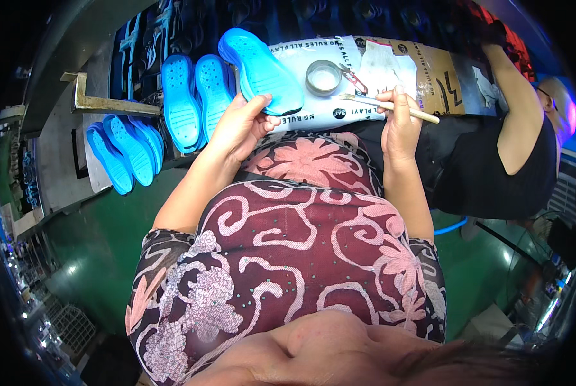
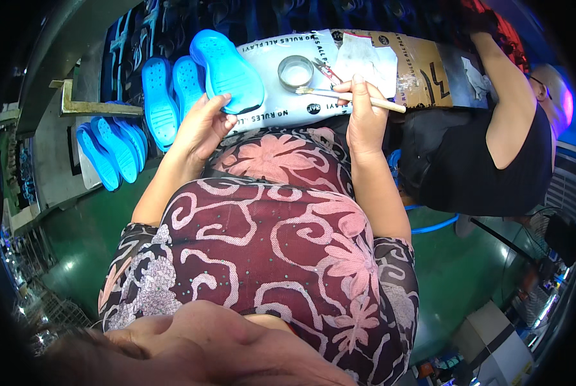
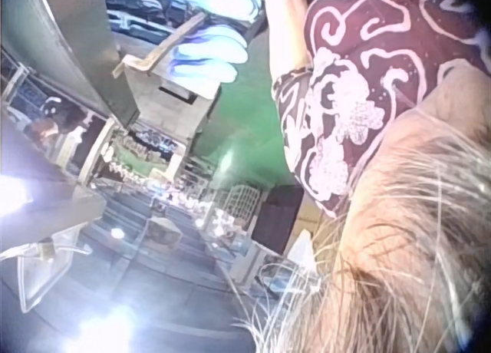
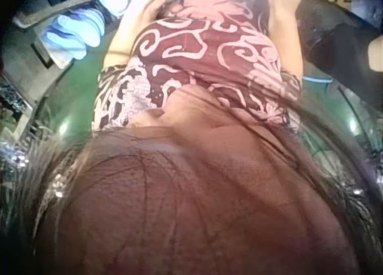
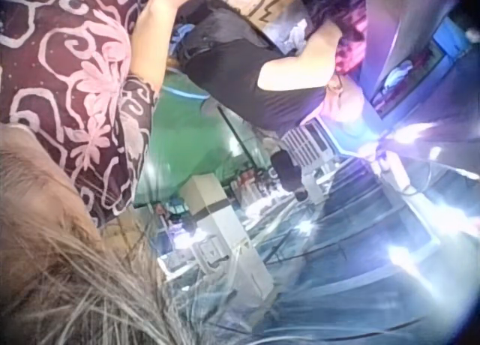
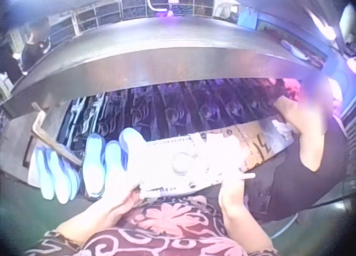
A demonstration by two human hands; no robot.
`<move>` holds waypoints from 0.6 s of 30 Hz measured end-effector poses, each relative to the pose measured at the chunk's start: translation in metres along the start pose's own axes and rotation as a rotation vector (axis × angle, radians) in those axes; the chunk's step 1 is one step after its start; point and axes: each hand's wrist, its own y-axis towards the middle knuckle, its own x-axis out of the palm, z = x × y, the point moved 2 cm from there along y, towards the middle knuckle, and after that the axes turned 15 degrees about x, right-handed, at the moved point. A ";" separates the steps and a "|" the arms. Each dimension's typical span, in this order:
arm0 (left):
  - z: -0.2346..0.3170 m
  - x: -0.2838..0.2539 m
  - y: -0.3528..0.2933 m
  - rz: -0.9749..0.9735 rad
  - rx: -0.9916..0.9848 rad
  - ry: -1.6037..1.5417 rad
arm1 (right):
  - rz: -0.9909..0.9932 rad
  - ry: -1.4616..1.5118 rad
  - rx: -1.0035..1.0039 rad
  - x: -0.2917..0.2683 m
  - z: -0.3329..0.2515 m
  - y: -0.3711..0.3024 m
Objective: The person applies liquid to shoe soles using a brush and places them onto an overhead conveyor.
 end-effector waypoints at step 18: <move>0.080 0.180 0.060 -0.962 -0.070 0.346 | 0.216 0.203 0.015 -0.032 0.023 -0.007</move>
